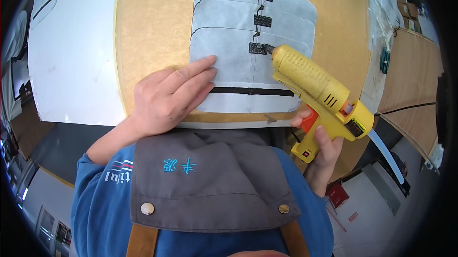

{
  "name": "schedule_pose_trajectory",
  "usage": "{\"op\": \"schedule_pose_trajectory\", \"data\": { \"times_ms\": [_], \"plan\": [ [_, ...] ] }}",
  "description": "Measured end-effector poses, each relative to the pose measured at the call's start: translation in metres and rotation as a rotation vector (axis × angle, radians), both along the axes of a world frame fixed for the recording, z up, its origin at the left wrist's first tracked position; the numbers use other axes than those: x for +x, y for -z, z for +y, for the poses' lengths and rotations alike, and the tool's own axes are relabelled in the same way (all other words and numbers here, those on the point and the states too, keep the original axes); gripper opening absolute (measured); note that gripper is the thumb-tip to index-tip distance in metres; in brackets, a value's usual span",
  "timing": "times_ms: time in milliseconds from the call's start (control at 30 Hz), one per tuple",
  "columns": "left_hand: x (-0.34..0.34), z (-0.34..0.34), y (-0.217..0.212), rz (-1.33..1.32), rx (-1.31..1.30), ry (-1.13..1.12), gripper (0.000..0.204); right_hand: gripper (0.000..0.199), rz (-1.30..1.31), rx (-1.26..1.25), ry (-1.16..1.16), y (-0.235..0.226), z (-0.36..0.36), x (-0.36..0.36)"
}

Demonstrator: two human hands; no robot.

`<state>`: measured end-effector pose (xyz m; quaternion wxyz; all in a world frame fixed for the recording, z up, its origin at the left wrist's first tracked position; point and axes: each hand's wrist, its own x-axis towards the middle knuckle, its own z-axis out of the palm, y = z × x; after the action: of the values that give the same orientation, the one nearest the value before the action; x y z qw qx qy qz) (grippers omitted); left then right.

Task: Using a glue gun to attach reinforcement strips to leather wallet components in a workshop.

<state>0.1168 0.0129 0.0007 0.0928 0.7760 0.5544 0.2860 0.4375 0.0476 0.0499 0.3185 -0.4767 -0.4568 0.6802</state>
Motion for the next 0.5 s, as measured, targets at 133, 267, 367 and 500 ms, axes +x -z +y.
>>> {"op": "schedule_pose_trajectory", "data": {
  "times_ms": [133,267,367,500],
  "plan": [
    [0.001,0.004,0.008,-0.002,0.051,-0.002,0.025,0.047,0.015,0.025,0.025,0.003,0.001,0.002],
    [0.002,0.006,0.011,-0.006,0.099,-0.005,0.022,0.048,0.014,0.023,0.026,0.003,-0.001,0.004],
    [0.003,0.003,0.005,-0.005,0.012,-0.008,0.028,0.048,0.021,0.001,0.053,0.005,-0.005,0.007],
    [0.003,0.003,0.004,-0.001,-0.001,-0.009,0.028,0.048,0.020,0.010,0.003,0.004,-0.007,0.011]
  ]
}}
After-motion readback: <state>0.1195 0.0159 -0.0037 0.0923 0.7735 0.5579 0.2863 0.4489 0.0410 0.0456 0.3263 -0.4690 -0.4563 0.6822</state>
